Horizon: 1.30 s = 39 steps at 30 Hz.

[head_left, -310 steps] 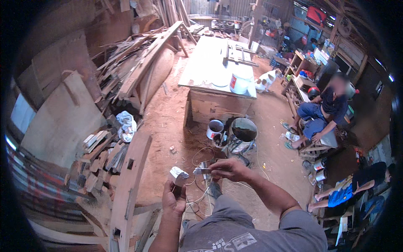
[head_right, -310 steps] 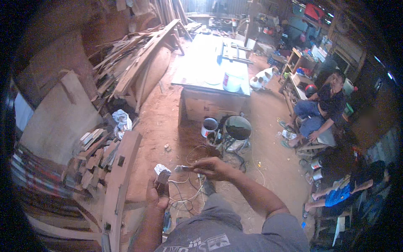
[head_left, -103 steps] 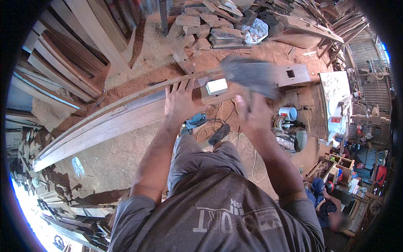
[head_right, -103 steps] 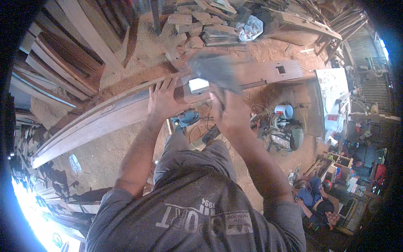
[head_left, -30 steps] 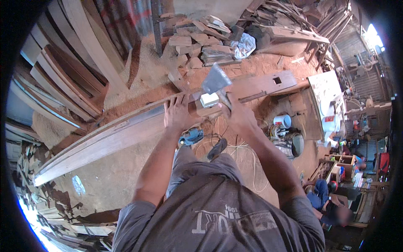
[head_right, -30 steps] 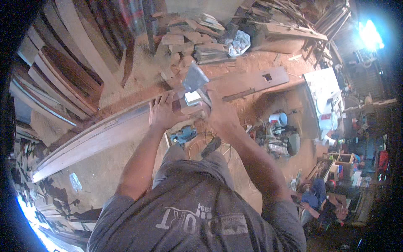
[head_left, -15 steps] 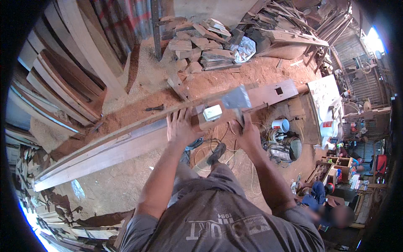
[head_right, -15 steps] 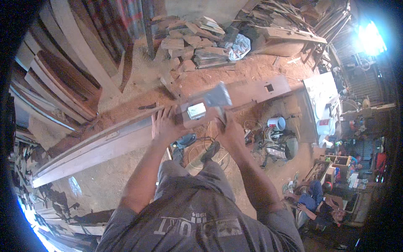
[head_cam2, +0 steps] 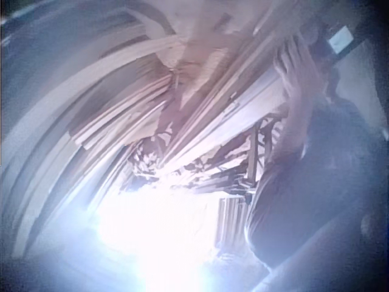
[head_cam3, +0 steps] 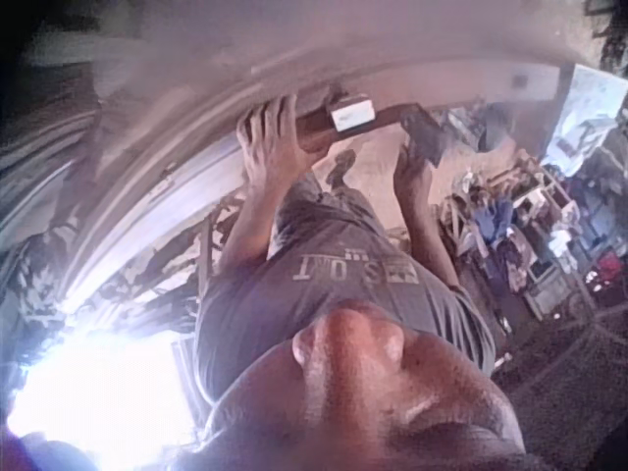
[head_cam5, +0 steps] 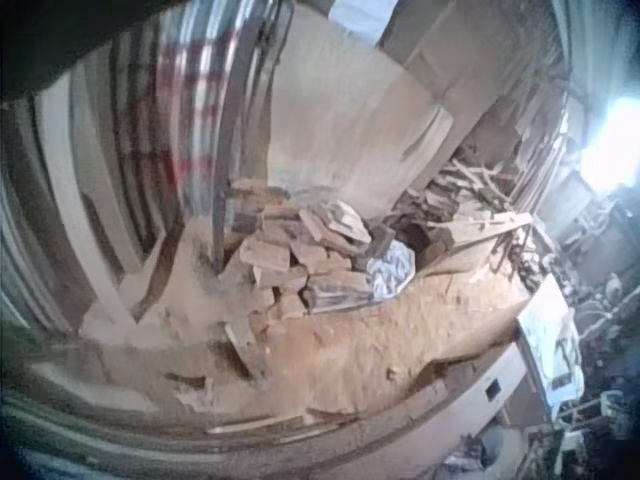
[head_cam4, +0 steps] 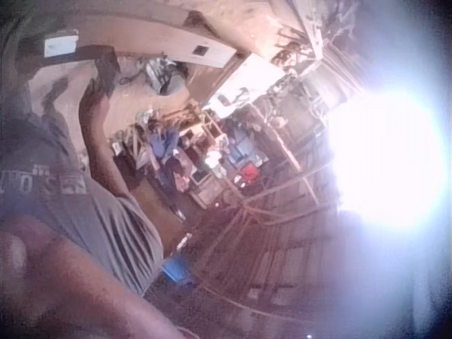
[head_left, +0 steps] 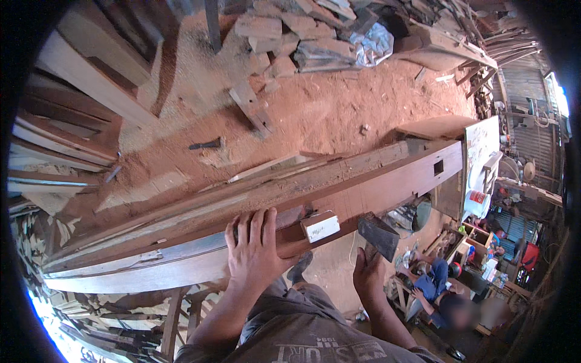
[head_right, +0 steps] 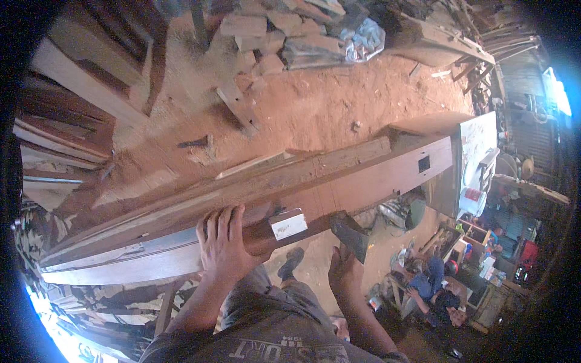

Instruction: The person smooths a small wooden block using a handheld electric sander, then uses a hand chisel to trim and shape the block. The person applies glue to the block and continues chiseling to refine its edges.

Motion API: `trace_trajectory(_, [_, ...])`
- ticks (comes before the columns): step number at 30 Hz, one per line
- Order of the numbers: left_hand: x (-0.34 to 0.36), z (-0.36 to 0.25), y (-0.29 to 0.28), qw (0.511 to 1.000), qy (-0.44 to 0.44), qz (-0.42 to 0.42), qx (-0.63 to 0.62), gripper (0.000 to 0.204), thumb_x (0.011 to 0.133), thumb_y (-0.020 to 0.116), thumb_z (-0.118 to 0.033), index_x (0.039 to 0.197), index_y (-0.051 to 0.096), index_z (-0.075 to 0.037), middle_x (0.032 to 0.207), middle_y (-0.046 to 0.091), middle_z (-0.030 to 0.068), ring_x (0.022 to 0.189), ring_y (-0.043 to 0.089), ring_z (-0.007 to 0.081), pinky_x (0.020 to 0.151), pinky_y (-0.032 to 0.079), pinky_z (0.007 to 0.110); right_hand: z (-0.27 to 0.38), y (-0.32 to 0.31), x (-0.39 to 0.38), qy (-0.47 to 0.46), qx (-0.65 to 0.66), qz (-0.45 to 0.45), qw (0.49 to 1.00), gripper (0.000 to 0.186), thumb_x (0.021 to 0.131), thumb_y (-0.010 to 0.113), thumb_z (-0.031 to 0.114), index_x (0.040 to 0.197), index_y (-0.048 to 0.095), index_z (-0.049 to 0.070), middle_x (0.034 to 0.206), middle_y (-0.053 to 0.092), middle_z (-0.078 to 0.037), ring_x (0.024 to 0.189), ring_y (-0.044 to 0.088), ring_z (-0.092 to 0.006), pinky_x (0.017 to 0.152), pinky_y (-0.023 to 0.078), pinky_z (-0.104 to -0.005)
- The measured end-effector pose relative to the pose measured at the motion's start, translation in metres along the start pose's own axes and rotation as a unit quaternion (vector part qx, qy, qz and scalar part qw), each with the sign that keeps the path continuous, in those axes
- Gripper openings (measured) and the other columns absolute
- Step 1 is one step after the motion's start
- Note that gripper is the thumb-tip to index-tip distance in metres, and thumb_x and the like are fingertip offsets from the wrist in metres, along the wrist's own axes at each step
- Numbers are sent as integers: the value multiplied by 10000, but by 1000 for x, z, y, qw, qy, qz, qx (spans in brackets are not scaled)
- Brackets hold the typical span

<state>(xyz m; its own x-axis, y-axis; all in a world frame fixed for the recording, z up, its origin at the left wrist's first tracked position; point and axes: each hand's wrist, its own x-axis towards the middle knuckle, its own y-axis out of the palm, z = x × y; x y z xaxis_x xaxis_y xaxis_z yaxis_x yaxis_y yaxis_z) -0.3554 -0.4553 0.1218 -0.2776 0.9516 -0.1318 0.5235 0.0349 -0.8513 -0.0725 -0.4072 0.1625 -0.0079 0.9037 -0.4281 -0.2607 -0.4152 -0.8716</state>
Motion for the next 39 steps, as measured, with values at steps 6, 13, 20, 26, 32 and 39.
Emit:
trace_trajectory(6, [13,4,-4,1000,-1,23,12,1098,615,911,-684,1465,595,-65,1448,589,107,1334,558,322,1164,368,601,-7,5,5,-124,-81,-55,987,513,1058,648,168,1433,440,-114,1291,613,-405,1199,584,-632,1019,474,-616])
trace_trajectory(13, [10,-1,-6,1000,-9,19,8,1100,613,931,-643,1482,584,-65,1447,589,107,1347,552,315,1174,366,595,8,-4,6,-137,-74,-67,986,335,1048,656,170,1299,580,-39,1235,663,-346,1103,650,-571,896,536,-580])
trace_trajectory(20, [-2,-3,-1,1000,4,1,17,1137,653,916,-651,1535,516,-56,1464,578,119,1383,523,330,1197,352,588,-10,-17,4,-98,-41,-24,994,320,1053,659,193,1300,562,15,1043,727,-317,940,719,-515,750,566,-570])
trace_trajectory(26, [-3,0,4,999,15,-30,25,1169,662,919,-642,1572,464,-66,1535,540,154,1464,467,361,1244,308,585,43,-46,1,-188,90,-73,975,364,1064,683,270,1257,586,-23,983,715,-322,933,696,-543,767,550,-567])
trace_trajectory(32, [-8,-12,-15,999,-3,-9,41,1218,672,909,-689,1610,424,-83,1615,486,158,1538,397,344,1282,268,587,86,-68,-23,-296,114,-194,928,424,1071,657,381,1180,613,-26,960,723,-329,870,729,-505,768,570,-560])
trace_trajectory(39, [-10,-7,1,998,6,-6,70,1217,659,902,-717,1590,447,-79,1615,498,135,1528,412,336,1280,272,574,69,-32,2,-231,36,-67,970,447,1093,578,430,1259,575,15,946,717,-344,921,693,-573,774,536,-631])
